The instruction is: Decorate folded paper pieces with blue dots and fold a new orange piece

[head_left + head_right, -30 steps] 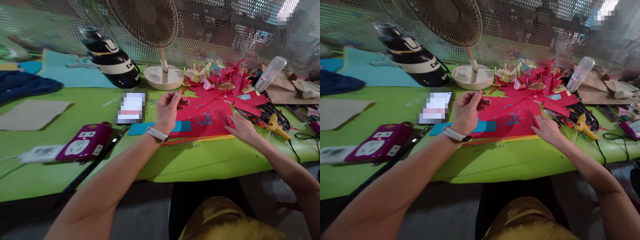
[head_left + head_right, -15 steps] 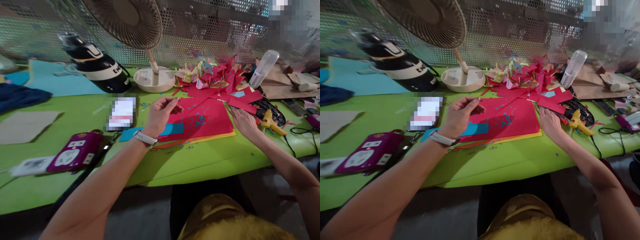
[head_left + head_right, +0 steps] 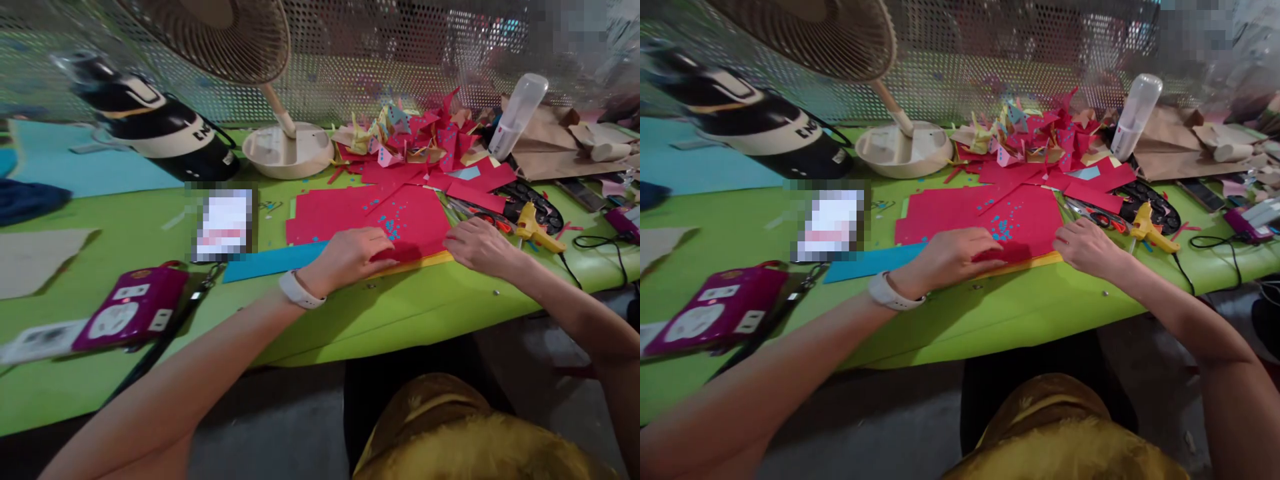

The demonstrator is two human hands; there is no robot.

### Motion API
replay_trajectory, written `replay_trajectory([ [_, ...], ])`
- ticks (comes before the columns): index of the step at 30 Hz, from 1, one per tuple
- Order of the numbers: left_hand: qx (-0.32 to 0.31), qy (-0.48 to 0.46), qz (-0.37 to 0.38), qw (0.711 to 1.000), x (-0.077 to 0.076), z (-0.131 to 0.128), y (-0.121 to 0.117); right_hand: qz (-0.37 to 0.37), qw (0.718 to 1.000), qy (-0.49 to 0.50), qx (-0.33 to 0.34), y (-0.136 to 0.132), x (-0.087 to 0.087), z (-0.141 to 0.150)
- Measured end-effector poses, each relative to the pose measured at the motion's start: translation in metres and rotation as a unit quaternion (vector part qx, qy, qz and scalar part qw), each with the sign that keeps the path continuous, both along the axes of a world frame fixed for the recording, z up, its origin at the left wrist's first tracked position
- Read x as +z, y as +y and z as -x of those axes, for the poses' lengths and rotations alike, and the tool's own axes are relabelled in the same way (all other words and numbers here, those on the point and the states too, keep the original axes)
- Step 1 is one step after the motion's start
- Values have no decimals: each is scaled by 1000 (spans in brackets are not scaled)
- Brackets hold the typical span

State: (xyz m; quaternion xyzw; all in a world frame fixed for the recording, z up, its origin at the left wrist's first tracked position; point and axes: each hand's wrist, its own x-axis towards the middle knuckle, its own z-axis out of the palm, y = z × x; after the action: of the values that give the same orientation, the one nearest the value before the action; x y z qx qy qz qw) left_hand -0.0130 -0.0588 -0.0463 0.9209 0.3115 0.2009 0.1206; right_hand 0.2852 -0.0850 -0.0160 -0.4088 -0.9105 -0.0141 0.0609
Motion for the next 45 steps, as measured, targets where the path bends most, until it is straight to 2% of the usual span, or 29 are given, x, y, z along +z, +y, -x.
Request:
replay_trajectory([
  [3, 1, 10, -38, 999, -6, -1, -2, -11, 1000, 7, 12, 7, -4, -1],
  [8, 41, 23, -95, 994, -12, 1, -4, -43, 999, 16, -12, 14, -2, -2],
  [13, 53, -7, -89, 995, -18, 0, -6, -88, 996, -1, -16, 11, -4, 2],
  [16, 75, -4, -95, 993, -18, -1, -8, -117, 993, -1, 5, 6, -8, 4],
  [22, 89, -11, -121, 989, -18, -3, -8, -63, 995, 16, 80, 3, -17, 7],
  [25, 97, -11, -133, 986, -18, -3, -8, -56, 995, 21, 79, 3, -18, 11],
  [30, 146, -23, -129, 981, -18, -2, -7, -56, 996, 30, 58, 1, -18, 17],
  [35, 85, -16, -116, 989, -20, -2, -6, -55, 996, 41, 64, 3, -24, 15],
  [40, 81, 20, -138, 987, -24, -3, -4, -62, 995, 49, 62, 7, -29, 10],
  [45, 47, 14, -116, 992, -19, -4, -5, -50, 996, 59, 49, 12, -27, 9],
])
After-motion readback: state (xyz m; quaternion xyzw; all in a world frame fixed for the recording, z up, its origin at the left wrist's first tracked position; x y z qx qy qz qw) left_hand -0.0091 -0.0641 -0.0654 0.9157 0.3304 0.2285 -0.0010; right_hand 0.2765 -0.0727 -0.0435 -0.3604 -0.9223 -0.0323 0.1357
